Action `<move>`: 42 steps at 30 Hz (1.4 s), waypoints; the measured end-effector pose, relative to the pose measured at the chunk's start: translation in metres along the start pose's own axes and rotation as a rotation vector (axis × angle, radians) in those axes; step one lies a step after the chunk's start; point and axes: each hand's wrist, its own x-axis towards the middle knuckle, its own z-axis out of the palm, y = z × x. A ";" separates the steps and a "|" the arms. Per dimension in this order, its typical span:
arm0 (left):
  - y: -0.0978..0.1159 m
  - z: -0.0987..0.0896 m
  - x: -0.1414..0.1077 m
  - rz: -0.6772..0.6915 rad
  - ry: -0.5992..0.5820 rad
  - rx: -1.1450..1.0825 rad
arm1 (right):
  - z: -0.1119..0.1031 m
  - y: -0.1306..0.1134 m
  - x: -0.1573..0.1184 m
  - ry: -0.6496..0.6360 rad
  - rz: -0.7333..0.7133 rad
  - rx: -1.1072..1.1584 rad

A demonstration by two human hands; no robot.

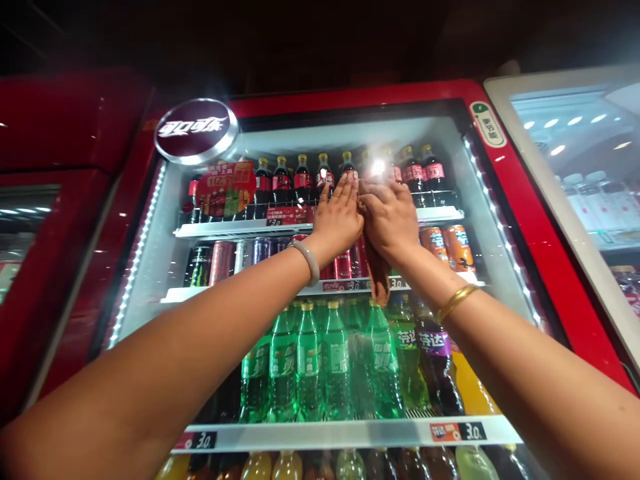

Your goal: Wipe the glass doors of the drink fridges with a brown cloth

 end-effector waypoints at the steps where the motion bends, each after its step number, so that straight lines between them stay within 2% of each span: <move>1: 0.002 0.000 0.003 -0.020 -0.007 -0.003 | 0.002 -0.002 0.003 -0.005 0.000 0.011; 4: 0.007 -0.002 0.016 -0.084 -0.012 -0.006 | 0.008 0.008 0.022 -0.030 -0.002 0.006; 7: 0.018 -0.001 0.027 -0.062 -0.027 -0.012 | 0.005 0.033 0.033 -0.033 0.043 -0.033; 10: 0.037 0.005 0.027 0.028 -0.016 -0.005 | -0.008 0.054 0.018 -0.008 0.078 -0.042; 14: 0.056 0.011 0.016 0.095 -0.018 0.008 | -0.022 0.056 -0.010 -0.024 0.040 -0.019; 18: 0.053 0.012 0.020 0.076 -0.003 -0.009 | -0.020 0.062 0.004 -0.075 -0.052 0.005; 22: 0.056 0.013 0.042 0.022 -0.014 -0.032 | -0.020 0.100 0.028 -0.112 -0.063 -0.015; 24: 0.065 0.014 0.050 0.010 -0.036 -0.051 | -0.026 0.122 0.022 -0.097 0.009 -0.035; 26: 0.077 0.016 0.051 0.038 -0.052 -0.068 | -0.034 0.137 0.005 -0.061 0.088 -0.065; 28: 0.088 0.019 0.047 0.106 -0.050 -0.076 | -0.041 0.138 -0.015 -0.040 0.107 -0.084; 30: 0.096 0.022 0.044 0.159 -0.043 -0.073 | -0.043 0.128 -0.028 -0.041 0.075 -0.087; 34: 0.098 0.023 0.048 0.132 -0.032 -0.073 | -0.035 0.112 -0.014 -0.064 0.040 -0.099; 38: 0.093 0.018 0.062 0.127 -0.061 -0.141 | -0.032 0.126 0.004 -0.038 0.105 -0.147; 42: 0.099 0.016 0.059 0.172 -0.078 -0.191 | -0.043 0.130 -0.022 0.027 0.179 -0.183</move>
